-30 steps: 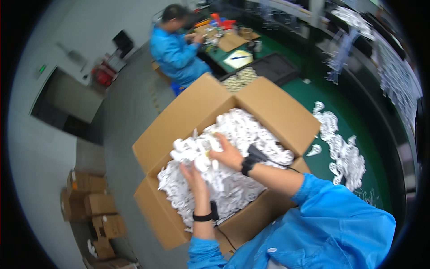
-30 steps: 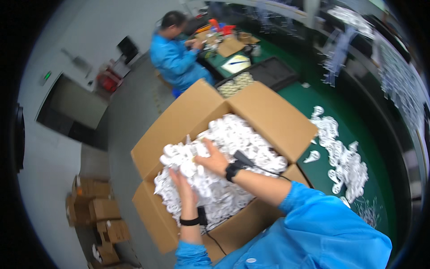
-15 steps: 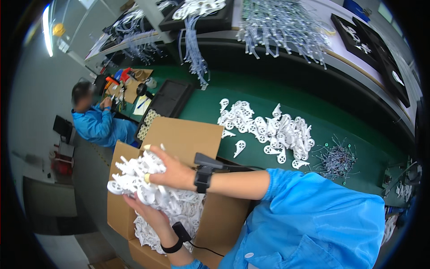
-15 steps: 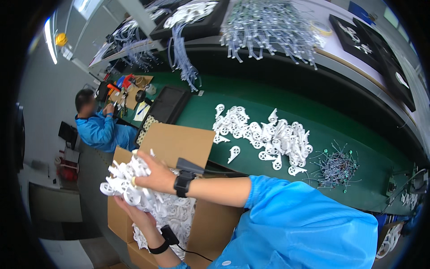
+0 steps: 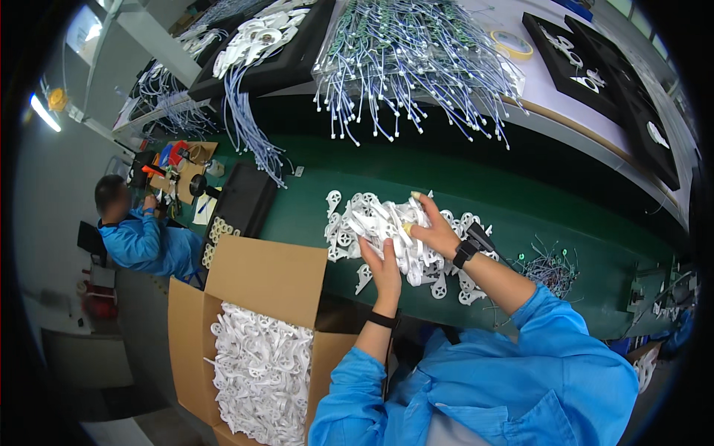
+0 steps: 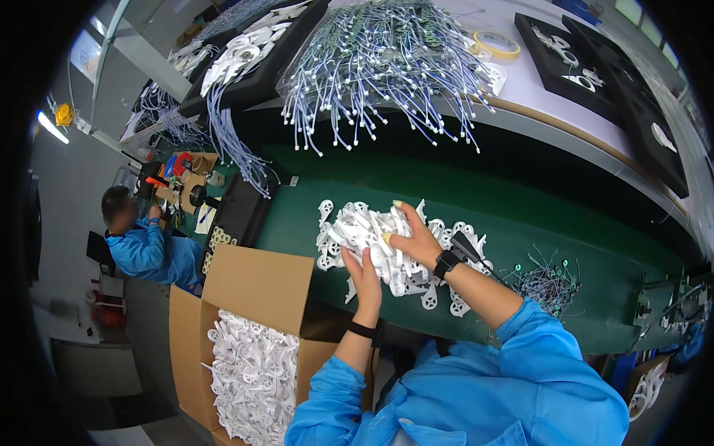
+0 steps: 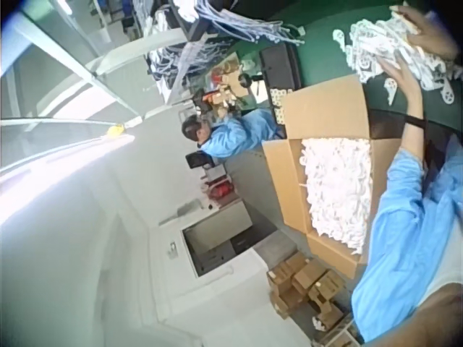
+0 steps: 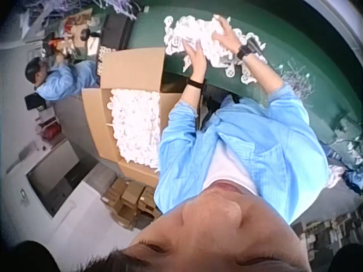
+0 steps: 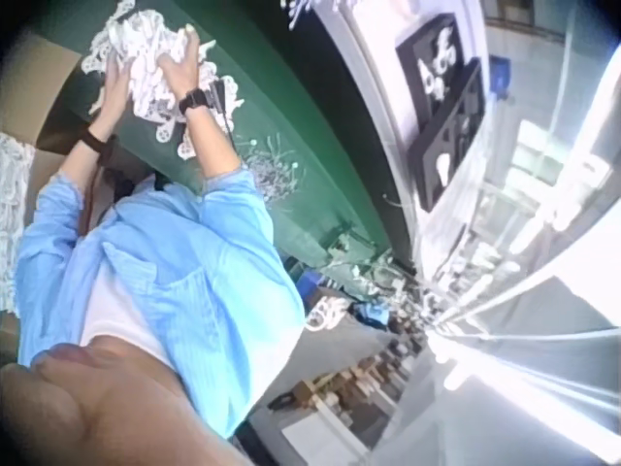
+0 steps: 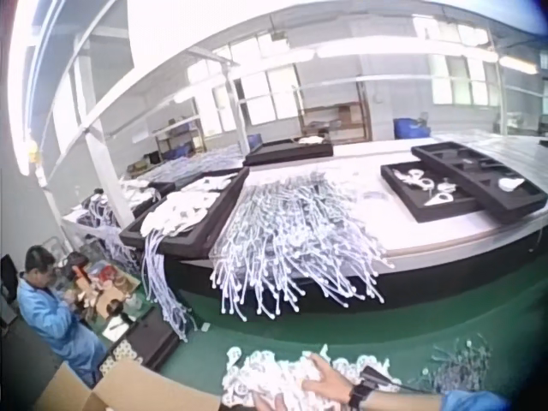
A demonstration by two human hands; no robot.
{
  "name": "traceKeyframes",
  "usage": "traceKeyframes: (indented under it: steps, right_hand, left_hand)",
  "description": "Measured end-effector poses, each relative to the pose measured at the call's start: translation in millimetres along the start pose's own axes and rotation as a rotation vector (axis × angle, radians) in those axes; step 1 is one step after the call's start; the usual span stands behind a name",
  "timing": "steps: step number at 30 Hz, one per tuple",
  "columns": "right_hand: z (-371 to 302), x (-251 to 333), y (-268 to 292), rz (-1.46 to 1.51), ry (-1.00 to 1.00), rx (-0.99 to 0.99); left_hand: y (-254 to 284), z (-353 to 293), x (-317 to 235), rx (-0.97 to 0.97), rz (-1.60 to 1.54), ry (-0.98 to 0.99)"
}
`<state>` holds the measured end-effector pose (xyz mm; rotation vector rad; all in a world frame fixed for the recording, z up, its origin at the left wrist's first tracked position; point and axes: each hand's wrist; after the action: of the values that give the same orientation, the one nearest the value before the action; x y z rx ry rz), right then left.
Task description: Manually assemble small white plastic components with electrical wiring pins on a factory production line.
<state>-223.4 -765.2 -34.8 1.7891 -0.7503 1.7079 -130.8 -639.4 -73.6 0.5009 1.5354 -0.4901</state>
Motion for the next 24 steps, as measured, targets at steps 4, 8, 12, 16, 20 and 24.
traceKeyframes:
  steps: [4,8,12,16,20,24]
  right_hand:
    - [19.5,-46.4,14.0,-0.179,-0.092,0.1]
    - [31.9,-71.5,20.6,-0.617,0.067,0.195]
    - [32.3,-73.7,23.9,-0.646,0.039,0.293]
    - [22.4,-56.2,29.3,-0.933,-0.164,0.427]
    - [10.8,-20.3,42.9,-1.085,-0.213,0.542]
    - [3.3,-53.0,79.9,-0.909,-0.05,0.389]
  left_hand:
    - [-8.0,11.1,52.6,-0.034,0.102,0.081]
    - [-5.1,22.1,57.4,-0.061,0.34,0.085]
    - [-2.0,36.9,61.0,-0.075,0.441,0.119]
    - [18.9,47.0,68.3,-0.017,0.519,0.086]
    - [39.5,40.7,53.7,-0.063,0.611,-0.037]
    - [30.5,6.8,35.8,-0.184,0.68,0.114]
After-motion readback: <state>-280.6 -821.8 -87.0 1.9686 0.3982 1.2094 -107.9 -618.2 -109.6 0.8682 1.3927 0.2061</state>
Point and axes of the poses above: each hand's wrist, its own z-axis towards the middle knuckle, its own y-axis out of the back of the hand, x = y × z, and after that the axes turned 1 degree about y, right-handed
